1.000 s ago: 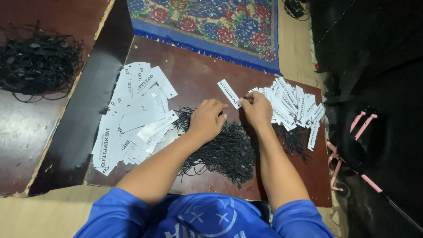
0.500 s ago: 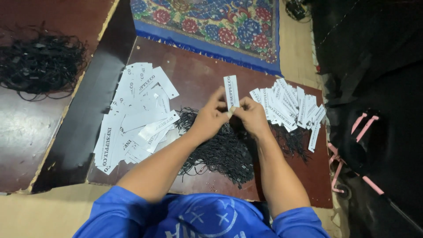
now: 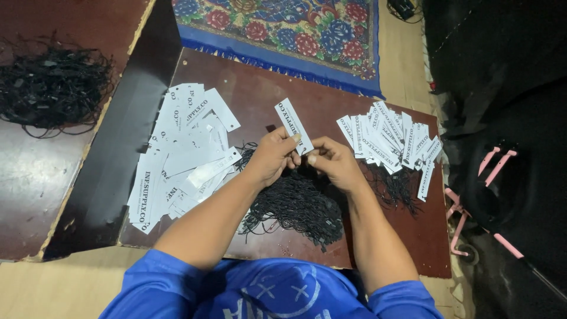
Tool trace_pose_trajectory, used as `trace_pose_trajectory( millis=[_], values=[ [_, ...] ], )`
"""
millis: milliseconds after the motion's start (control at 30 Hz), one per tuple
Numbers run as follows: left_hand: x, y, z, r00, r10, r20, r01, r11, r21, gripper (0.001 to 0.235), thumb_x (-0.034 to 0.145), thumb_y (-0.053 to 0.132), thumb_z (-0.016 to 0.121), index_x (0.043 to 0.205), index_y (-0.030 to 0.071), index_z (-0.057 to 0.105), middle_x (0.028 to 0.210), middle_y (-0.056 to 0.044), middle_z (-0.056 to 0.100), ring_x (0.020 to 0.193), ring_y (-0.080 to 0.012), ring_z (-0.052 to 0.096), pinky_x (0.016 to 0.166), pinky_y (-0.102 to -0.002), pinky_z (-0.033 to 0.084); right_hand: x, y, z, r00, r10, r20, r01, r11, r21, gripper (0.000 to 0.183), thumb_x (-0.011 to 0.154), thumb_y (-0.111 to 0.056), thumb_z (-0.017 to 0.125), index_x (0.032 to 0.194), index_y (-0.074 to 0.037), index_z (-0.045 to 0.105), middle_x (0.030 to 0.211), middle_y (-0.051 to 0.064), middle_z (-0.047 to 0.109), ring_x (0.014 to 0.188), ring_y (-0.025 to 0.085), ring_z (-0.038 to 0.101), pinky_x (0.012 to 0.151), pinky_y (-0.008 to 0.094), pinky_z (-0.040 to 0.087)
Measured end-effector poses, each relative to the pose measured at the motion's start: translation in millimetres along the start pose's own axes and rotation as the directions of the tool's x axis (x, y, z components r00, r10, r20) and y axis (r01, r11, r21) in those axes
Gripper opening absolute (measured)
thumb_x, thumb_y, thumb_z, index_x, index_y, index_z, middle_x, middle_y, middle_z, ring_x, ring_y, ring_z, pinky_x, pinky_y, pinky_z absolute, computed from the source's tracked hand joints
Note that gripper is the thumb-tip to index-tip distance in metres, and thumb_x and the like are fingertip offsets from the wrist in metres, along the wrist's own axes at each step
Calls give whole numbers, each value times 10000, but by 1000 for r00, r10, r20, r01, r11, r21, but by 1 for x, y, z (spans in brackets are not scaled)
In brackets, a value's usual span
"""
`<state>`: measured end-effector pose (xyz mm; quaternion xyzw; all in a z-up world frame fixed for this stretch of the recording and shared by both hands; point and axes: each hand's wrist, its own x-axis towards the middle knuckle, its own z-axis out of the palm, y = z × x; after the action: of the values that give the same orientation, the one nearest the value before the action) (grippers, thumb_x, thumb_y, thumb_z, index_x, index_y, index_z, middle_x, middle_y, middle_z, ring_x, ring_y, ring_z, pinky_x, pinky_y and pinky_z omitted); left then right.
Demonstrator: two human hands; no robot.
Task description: The person repeatedly picks up white paper tags and black cables from a table, threads the tag through the cable, and places the assembled unit into a growing pile on the right. The process continues throughout the clip with consistent hand movements and no visible tools.
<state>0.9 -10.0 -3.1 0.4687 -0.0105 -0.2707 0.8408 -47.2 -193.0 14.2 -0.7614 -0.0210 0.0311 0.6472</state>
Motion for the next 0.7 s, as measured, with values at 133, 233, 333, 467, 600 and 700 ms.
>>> trace_pose_trajectory(
  millis=[133, 233, 333, 467, 600, 700],
  values=[
    [0, 1, 0, 1000, -12, 18, 13, 999, -45, 116, 1011, 128, 599, 1000, 17, 566, 723, -93, 658, 566, -158, 706, 451, -178, 588, -1, 11, -3, 1000, -1, -23, 0, 999, -43, 97, 872, -50, 749, 964, -19, 748, 699, 60, 635, 559, 109, 608, 524, 213, 494],
    [-1, 2, -1, 999, -8, 36, 11, 997, -81, 135, 1011, 129, 603, 1017, 2, 558, 740, -95, 665, 581, -168, 717, 466, -189, 606, -2, 7, 2, 1000, -20, 10, 21, 995, -94, 127, 862, -91, 778, 955, -6, 759, 696, 77, 642, 572, 125, 596, 547, 253, 511],
    [0, 2, -2, 999, 10, 33, -6, 994, -107, 153, 1011, 131, 606, 1032, -9, 550, 747, -98, 669, 592, -176, 728, 475, -204, 617, -4, -1, 5, 997, -47, 54, 52, 993, -102, 90, 884, -119, 776, 908, -38, 747, 685, 19, 603, 613, 89, 563, 571, 242, 497],
    [-2, 10, -2, 1000, 19, 13, -17, 989, -145, 138, 1008, 128, 615, 1015, 2, 557, 727, -100, 656, 557, -177, 716, 438, -196, 597, -1, 9, -1, 997, -66, -32, 59, 982, -181, 76, 914, -101, 741, 862, -46, 749, 574, 32, 563, 558, 116, 543, 566, 260, 467],
    [5, 1, -11, 1000, 28, 2, -28, 994, -108, 139, 1011, 138, 616, 1015, 6, 572, 734, -103, 654, 536, -169, 703, 408, -187, 573, -3, 2, 0, 985, -91, -145, 51, 964, -260, 76, 948, -119, 716, 895, -75, 747, 562, 23, 560, 598, 100, 527, 599, 246, 456],
    [2, 6, -7, 999, 35, -5, -35, 996, -88, 143, 1011, 142, 611, 1012, 4, 572, 727, -85, 648, 530, -139, 688, 401, -167, 555, 3, 18, -9, 963, -124, -239, 18, 915, -402, 93, 956, -135, 728, 903, -67, 762, 612, 93, 639, 603, 163, 563, 618, 314, 462]
  ],
)
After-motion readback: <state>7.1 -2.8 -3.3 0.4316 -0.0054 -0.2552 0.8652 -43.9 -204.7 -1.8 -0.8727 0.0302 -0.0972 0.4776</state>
